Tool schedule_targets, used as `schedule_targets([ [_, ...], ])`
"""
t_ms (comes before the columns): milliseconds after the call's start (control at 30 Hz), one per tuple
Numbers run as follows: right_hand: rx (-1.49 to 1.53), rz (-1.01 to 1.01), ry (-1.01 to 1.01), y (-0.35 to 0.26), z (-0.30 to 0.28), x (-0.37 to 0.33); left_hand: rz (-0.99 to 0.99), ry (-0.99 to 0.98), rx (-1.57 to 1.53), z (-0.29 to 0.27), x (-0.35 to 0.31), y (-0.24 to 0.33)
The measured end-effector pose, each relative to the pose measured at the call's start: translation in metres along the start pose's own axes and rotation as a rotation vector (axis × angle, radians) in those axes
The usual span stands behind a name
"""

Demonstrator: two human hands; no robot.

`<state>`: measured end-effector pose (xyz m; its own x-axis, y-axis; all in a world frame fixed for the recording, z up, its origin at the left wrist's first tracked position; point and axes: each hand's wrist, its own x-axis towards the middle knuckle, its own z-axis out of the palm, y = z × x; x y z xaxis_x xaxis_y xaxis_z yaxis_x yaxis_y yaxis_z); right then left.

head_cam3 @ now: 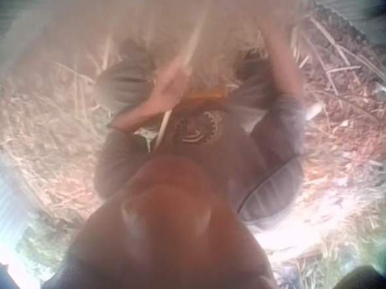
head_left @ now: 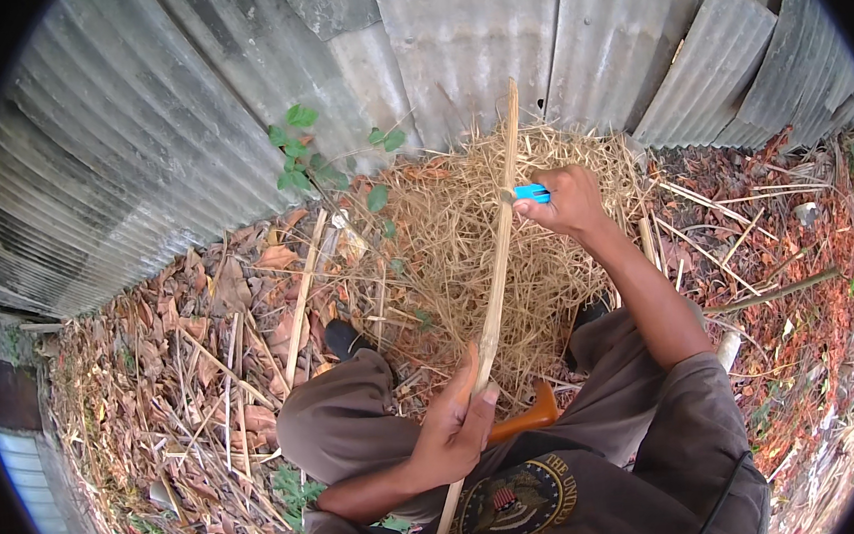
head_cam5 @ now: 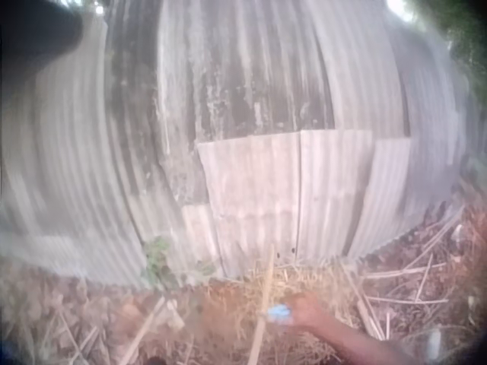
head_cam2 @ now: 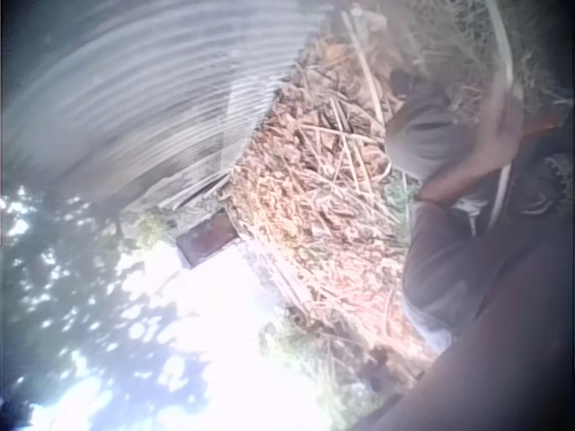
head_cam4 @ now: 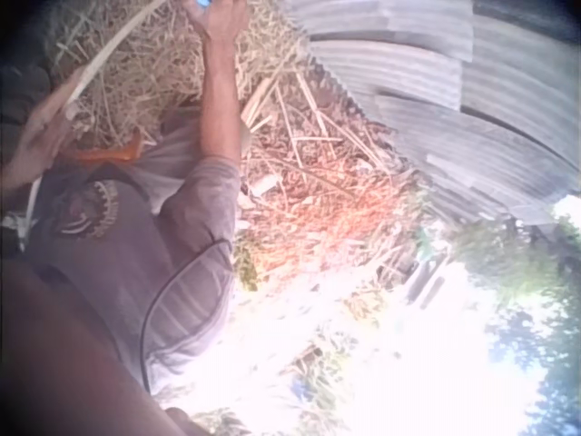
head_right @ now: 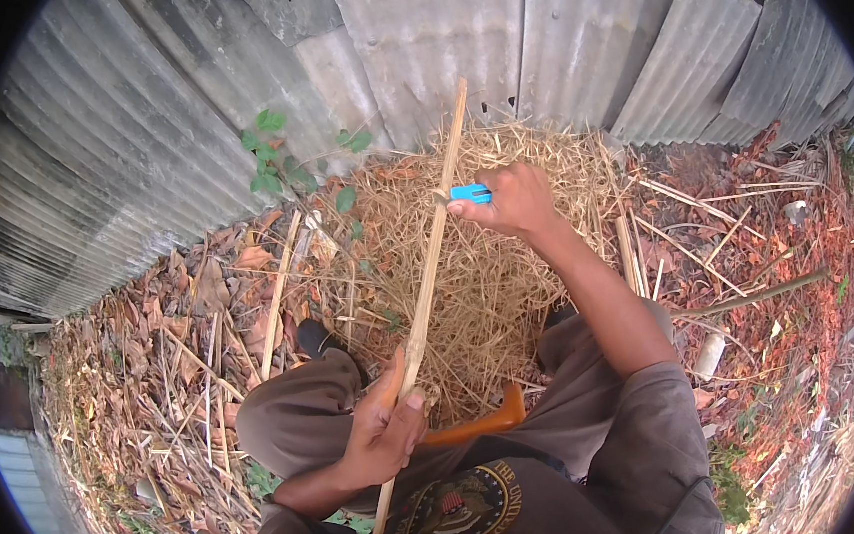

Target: The person sits on the ground and uses a blue utility knife to peel the outer layer off a long bamboo stick. They hold the stick with their left hand and scrape the knife along its length with their right hand, removing thin strips of bark.

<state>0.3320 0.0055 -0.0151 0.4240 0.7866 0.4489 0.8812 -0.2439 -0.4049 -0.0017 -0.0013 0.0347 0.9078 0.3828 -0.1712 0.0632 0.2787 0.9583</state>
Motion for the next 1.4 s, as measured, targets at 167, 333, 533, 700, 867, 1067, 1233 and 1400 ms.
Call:
schedule_targets([
  [167,-0.08,0.019,0.109,0.033,-0.01,0.008,-0.079,-0.036,0.002,0.008,-0.015,0.012],
  [333,-0.083,-0.065,0.174,0.042,-0.018,0.014,-0.06,-0.068,0.017,0.008,-0.015,0.007],
  [533,-0.012,0.121,0.187,0.05,-0.03,0.022,0.014,-0.121,0.079,0.01,-0.018,0.01],
  [700,-0.03,0.727,0.305,0.135,-0.079,0.026,0.231,-0.42,0.271,0.022,-0.039,-0.019],
  [867,-0.099,0.785,0.343,0.15,-0.076,0.013,0.022,-0.172,0.058,0.01,-0.026,-0.009],
  [1067,0.687,0.548,0.031,0.079,-0.06,0.002,0.013,-0.075,-0.089,-0.01,-0.005,0.001],
  [1233,1.172,0.586,0.021,0.0,-0.063,0.008,-0.039,-0.132,-0.119,-0.013,0.005,-0.008],
  [1400,1.355,0.674,0.104,0.003,-0.06,0.017,-0.035,-0.072,-0.027,-0.016,0.021,-0.007],
])
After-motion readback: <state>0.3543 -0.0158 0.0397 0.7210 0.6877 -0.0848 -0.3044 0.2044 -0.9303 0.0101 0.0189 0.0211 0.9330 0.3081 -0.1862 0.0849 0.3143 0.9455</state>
